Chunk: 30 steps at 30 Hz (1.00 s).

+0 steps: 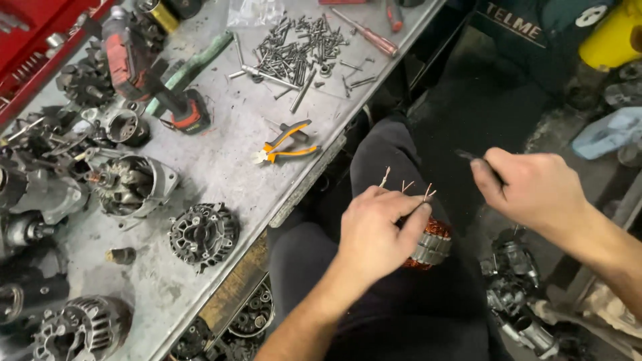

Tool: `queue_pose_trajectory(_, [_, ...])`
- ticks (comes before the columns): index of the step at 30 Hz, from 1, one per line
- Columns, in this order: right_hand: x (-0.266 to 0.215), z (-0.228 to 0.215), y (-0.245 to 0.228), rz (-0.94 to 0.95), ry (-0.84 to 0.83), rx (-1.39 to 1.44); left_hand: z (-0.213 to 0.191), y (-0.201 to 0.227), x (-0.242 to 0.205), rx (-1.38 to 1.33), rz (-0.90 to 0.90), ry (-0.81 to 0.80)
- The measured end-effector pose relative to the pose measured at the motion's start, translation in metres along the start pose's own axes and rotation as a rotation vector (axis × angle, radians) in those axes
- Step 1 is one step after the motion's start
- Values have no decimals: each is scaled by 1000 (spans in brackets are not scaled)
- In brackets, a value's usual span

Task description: The person uses a small metal tool to scrape and clean the copper wire ends on a stator assembly held on their lap. They rotate the component to access different wire ends, repeatedly scraping the insulation or oxidation from the tips.

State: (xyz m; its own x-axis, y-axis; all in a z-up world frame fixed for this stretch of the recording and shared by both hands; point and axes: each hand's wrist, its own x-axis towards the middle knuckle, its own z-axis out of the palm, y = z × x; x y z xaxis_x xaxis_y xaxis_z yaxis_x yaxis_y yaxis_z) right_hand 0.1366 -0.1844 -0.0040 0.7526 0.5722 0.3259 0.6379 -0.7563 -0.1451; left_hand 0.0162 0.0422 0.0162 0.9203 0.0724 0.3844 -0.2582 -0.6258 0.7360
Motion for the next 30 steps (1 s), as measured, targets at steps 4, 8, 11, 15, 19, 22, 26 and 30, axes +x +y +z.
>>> queue_pose_trajectory(4, [-10, 6, -4, 51, -50, 68, -12, -27, 11, -143, 49, -168])
queue_pose_trajectory(8, [-16, 13, 0, 136, -118, 138, -7, -30, 14, -327, 12, -291])
queue_pose_trajectory(11, [-15, 1, -18, 65, -137, 277, 0, -26, 8, -348, -31, -223])
queue_pose_trajectory(15, [-11, -20, -41, -132, -52, 467, 12, -15, 6, -222, -82, -101])
queue_pose_trajectory(19, [-16, -10, -38, -211, 22, 244, 18, -5, 3, -124, -107, -83])
queue_pose_trajectory(22, [-14, -9, -36, -128, -56, 95, 18, -3, 2, -95, -110, -72])
queue_pose_trajectory(26, [-10, -11, -23, -158, 3, -55, 19, -2, -3, -63, -117, -65])
queue_pose_trajectory(30, [-10, -14, -26, -281, 81, -1, 21, 8, 0, 8, -135, -57])
